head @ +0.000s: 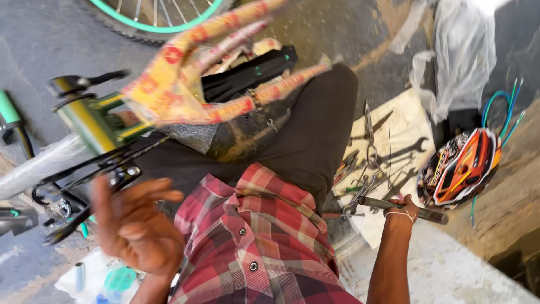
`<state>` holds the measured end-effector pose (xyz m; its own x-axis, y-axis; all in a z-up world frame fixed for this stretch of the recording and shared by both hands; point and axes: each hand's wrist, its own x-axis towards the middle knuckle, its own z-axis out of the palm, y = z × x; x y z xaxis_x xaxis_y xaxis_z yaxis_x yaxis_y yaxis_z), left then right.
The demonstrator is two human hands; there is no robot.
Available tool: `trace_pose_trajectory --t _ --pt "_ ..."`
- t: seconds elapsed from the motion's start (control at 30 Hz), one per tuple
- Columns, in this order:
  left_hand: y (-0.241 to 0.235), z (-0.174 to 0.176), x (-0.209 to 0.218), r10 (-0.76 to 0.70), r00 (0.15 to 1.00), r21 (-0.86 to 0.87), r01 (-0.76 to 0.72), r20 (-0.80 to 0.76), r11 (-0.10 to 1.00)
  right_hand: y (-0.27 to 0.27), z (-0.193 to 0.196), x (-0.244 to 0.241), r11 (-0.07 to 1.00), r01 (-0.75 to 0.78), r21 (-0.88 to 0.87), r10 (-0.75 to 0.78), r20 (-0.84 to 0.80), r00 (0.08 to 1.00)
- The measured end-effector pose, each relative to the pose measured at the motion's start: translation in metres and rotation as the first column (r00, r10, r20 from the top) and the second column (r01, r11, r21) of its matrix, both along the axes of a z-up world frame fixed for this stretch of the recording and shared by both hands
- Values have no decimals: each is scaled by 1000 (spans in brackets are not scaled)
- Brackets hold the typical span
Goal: The person is repairing a bicycle crankset and chain. They use pliers to remove a pin, a wrench to tighten bolts on the crank arm, and a hammer to tap the crank arm into place. Finally, they handle the bicycle chain with their hands.
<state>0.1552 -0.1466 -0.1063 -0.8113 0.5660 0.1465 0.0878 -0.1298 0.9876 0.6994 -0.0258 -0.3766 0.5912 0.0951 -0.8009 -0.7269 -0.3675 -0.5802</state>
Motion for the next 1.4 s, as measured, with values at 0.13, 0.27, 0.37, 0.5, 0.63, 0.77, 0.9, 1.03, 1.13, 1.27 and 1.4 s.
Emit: trace_pose_trajectory --t 0.13,0.27,0.37,0.5,0.63,0.77,0.9,1.03,1.13,1.27,1.4 --pt "-35 -30 -18 -10 532 -261 -398 -847 879 32 -5 -7 848 -526 -67 531 87 843" --pt "-28 -33 -8 -5 442 -222 -442 -897 869 95 13 -34 706 -688 167 706 -104 700" --pt "-20 -3 -15 -101 404 -301 -471 -909 829 126 90 -101 499 -791 355 856 -58 513" --pt "-18 4 -24 -84 397 -301 -525 -914 796 163 204 -182 144 -951 274 928 297 227" --pt "3 -43 -5 178 648 -345 -593 -740 727 190 269 -244 -323 -937 -131 766 546 -340" --pt "52 -60 40 274 868 -531 -475 -415 702 206 282 -323 -665 -739 -108 473 704 -529" --pt "68 -14 49 -41 801 -336 -204 -598 919 205 298 -393 -829 -530 -180 186 804 -565" --pt "55 21 34 199 601 -225 -555 -774 801 199 311 -427 -907 -353 -230 -21 861 -508" --pt "33 26 25 174 441 -231 -719 -880 656 196 311 -438 -926 -277 -258 -82 851 -518" --pt "34 5 33 142 445 -276 -744 -884 609 197 303 -437 -944 -231 -236 -75 835 -545" --pt "36 1 30 149 348 -205 -792 -925 575 198 293 -433 -937 -264 -229 -56 843 -536"
